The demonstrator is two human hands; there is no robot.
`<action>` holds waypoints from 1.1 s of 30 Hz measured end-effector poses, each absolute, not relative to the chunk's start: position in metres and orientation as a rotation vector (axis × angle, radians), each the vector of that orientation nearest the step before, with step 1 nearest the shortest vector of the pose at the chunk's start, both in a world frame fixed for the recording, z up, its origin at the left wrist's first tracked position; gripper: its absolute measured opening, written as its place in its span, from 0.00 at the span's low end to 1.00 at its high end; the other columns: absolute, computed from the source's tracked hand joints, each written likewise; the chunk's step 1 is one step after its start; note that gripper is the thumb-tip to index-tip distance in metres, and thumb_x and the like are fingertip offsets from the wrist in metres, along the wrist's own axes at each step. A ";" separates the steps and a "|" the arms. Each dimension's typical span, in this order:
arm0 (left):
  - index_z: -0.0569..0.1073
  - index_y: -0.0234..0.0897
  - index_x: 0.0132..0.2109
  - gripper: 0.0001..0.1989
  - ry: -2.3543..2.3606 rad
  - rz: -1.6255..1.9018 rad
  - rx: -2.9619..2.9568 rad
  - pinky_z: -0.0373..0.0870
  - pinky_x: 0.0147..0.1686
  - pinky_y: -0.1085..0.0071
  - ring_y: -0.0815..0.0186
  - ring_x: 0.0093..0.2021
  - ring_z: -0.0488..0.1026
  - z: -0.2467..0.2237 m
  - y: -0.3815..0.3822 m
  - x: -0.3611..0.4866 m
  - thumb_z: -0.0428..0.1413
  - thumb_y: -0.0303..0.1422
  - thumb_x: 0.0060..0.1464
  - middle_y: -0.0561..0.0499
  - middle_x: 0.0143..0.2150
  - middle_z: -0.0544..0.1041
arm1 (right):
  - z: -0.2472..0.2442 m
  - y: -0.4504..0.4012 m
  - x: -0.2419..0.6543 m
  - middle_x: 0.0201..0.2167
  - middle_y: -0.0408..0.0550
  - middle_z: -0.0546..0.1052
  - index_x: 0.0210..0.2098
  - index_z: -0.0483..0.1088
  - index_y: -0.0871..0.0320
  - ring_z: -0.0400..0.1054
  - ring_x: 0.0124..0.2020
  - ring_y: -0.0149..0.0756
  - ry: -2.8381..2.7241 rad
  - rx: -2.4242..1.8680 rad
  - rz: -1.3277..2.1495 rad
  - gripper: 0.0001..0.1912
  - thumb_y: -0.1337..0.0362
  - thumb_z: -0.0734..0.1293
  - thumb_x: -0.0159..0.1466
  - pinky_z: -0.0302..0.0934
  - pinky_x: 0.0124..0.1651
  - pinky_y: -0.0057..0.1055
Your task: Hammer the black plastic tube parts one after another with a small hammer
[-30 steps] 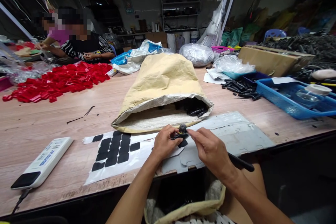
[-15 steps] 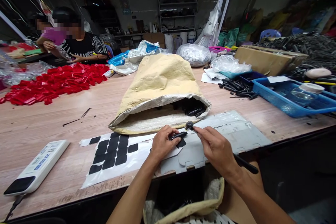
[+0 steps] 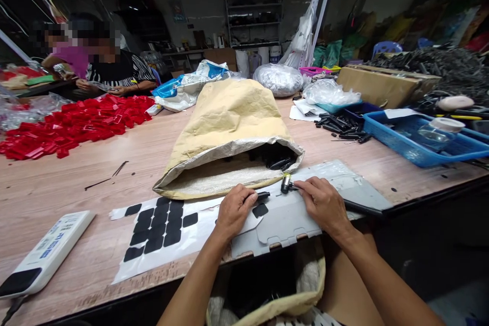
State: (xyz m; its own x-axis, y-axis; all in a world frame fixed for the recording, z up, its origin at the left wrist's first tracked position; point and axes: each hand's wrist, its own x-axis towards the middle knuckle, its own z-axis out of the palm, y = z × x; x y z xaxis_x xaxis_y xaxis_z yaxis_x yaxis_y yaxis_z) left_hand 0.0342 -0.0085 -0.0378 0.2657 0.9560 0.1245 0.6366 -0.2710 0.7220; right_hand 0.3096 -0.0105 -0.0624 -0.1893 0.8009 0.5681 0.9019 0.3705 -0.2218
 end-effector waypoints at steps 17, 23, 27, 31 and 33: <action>0.65 0.39 0.30 0.22 1.486 0.746 2.101 0.63 0.41 0.67 0.62 0.38 0.67 -0.042 -0.007 0.036 0.41 0.43 0.71 0.51 0.34 0.68 | -0.064 -0.010 0.309 0.37 0.48 0.75 0.49 0.76 0.53 0.65 0.42 0.41 -2.022 -1.512 -0.226 0.14 0.66 0.62 0.69 0.57 0.44 0.36; 0.67 0.39 0.31 0.24 1.513 0.734 2.108 0.64 0.41 0.65 0.61 0.39 0.68 -0.042 -0.008 0.035 0.38 0.43 0.72 0.50 0.34 0.69 | -0.064 -0.011 0.308 0.37 0.48 0.75 0.50 0.76 0.53 0.65 0.41 0.40 -2.027 -1.516 -0.235 0.14 0.66 0.62 0.69 0.57 0.44 0.36; 0.71 0.39 0.32 0.25 1.493 0.783 2.066 0.65 0.42 0.65 0.60 0.39 0.70 -0.041 -0.007 0.034 0.39 0.43 0.71 0.49 0.34 0.71 | -0.064 -0.010 0.308 0.37 0.48 0.75 0.49 0.76 0.53 0.64 0.41 0.40 -2.021 -1.509 -0.244 0.14 0.66 0.62 0.68 0.57 0.44 0.36; 0.71 0.38 0.30 0.25 1.370 0.846 1.922 0.66 0.42 0.66 0.62 0.37 0.70 -0.032 -0.009 0.029 0.41 0.45 0.70 0.50 0.33 0.72 | -0.064 -0.010 0.309 0.37 0.49 0.75 0.48 0.76 0.53 0.65 0.41 0.41 -2.024 -1.507 -0.240 0.13 0.66 0.62 0.68 0.57 0.44 0.36; 0.71 0.38 0.29 0.26 1.349 0.864 1.783 0.65 0.38 0.67 0.63 0.34 0.69 -0.025 -0.016 0.029 0.43 0.48 0.69 0.51 0.31 0.72 | -0.063 -0.010 0.309 0.36 0.49 0.75 0.48 0.76 0.52 0.65 0.41 0.41 -2.023 -1.510 -0.241 0.13 0.65 0.62 0.69 0.57 0.44 0.36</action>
